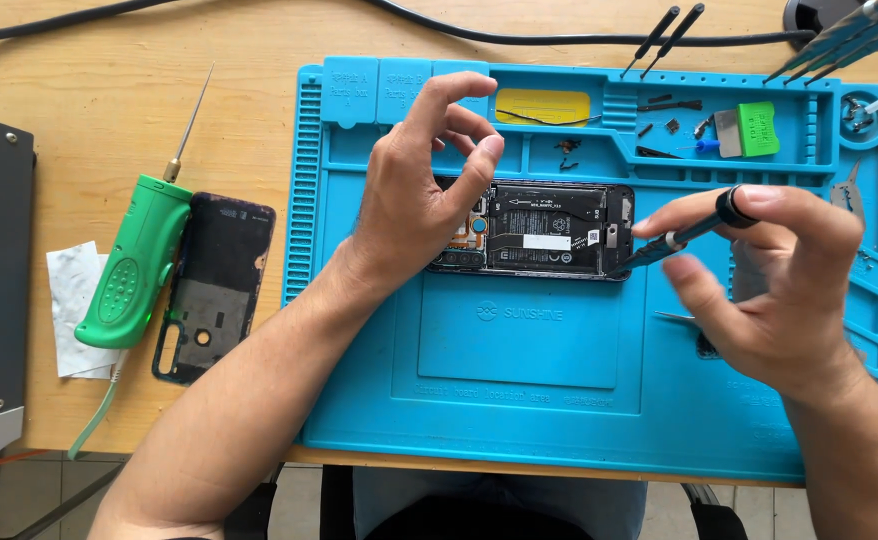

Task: The person uses a screwdriver to remove screws from the back of a disassembled smartphone placed on a blue work mat. They then use a green electric screwdriver to remove additional screws from the device's internal components.

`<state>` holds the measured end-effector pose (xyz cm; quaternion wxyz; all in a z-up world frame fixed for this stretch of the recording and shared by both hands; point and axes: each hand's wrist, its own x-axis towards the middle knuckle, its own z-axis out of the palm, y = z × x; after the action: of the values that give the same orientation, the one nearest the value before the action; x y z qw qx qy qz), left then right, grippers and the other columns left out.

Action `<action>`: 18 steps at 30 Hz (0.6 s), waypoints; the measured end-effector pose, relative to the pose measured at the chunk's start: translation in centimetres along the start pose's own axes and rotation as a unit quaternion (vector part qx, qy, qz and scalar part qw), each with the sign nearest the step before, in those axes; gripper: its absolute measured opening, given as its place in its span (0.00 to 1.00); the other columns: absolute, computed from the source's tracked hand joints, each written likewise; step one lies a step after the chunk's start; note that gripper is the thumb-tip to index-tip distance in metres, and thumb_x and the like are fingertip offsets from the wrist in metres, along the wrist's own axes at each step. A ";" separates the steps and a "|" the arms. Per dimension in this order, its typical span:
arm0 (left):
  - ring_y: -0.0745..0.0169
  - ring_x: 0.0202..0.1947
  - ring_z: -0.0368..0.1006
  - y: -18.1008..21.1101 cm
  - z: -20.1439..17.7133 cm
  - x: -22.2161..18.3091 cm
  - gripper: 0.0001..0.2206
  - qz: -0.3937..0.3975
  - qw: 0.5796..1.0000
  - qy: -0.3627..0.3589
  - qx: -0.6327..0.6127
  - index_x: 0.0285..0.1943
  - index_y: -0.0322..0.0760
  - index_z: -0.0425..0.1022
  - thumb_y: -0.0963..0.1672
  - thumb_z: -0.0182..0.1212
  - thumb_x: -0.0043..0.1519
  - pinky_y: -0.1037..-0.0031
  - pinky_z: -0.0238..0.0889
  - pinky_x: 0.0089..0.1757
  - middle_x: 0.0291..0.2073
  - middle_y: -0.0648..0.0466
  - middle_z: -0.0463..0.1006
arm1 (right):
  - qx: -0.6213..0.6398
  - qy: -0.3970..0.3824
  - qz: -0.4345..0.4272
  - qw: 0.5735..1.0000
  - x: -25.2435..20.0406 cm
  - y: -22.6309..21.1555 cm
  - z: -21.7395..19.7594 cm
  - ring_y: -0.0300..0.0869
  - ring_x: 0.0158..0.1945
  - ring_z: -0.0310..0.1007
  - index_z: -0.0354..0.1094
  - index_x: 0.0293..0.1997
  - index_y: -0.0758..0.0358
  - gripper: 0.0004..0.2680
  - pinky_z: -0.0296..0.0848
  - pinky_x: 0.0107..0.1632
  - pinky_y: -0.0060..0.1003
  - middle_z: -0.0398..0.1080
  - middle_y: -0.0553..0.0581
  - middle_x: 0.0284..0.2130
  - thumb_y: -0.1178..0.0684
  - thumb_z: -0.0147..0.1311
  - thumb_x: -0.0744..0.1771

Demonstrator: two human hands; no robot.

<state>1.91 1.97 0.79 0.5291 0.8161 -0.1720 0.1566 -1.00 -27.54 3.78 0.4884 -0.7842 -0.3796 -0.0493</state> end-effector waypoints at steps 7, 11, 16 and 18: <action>0.67 0.36 0.79 0.3 0.0 0.0 0.11 -0.012 0.999 -0.016 0.044 0.61 0.48 0.65 0.47 0.52 0.71 0.68 0.69 0.46 0.39 0.61 0.80 | -0.017 0.010 0.011 1.000 0.0 -0.3 0.1 0.59 0.49 0.79 0.41 0.66 0.57 0.21 0.80 0.61 0.52 0.64 0.73 0.48 0.70 0.50 0.71; 0.66 0.35 0.79 0.5 0.0 0.3 0.08 -0.002 0.998 -0.028 0.057 0.56 0.45 0.67 0.47 0.52 0.70 0.68 0.69 0.44 0.37 0.60 0.80 | -0.021 0.010 -0.006 1.000 -0.1 0.6 0.1 0.58 0.47 0.78 0.40 0.65 0.54 0.21 0.76 0.58 0.53 0.68 0.73 0.44 0.69 0.48 0.71; 0.65 0.34 0.79 0.2 0.2 0.2 0.08 -0.011 0.996 -0.046 0.078 0.54 0.45 0.68 0.46 0.55 0.69 0.67 0.67 0.43 0.36 0.60 0.81 | -0.013 0.013 -0.003 1.000 -0.2 0.6 0.0 0.56 0.46 0.77 0.41 0.66 0.53 0.24 0.78 0.58 0.51 0.67 0.71 0.43 0.69 0.55 0.70; 0.65 0.33 0.79 0.1 0.3 0.2 0.08 -0.011 0.995 -0.050 0.081 0.53 0.46 0.68 0.46 0.55 0.68 0.67 0.66 0.44 0.36 0.60 0.81 | -0.005 0.003 0.007 1.000 0.1 -0.1 -0.1 0.57 0.46 0.78 0.40 0.66 0.54 0.22 0.79 0.58 0.52 0.68 0.72 0.44 0.69 0.50 0.71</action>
<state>2.05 1.66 0.89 0.4536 0.8649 -0.1759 0.1232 -0.94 -27.53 3.94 0.4859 -0.7892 -0.3722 -0.0504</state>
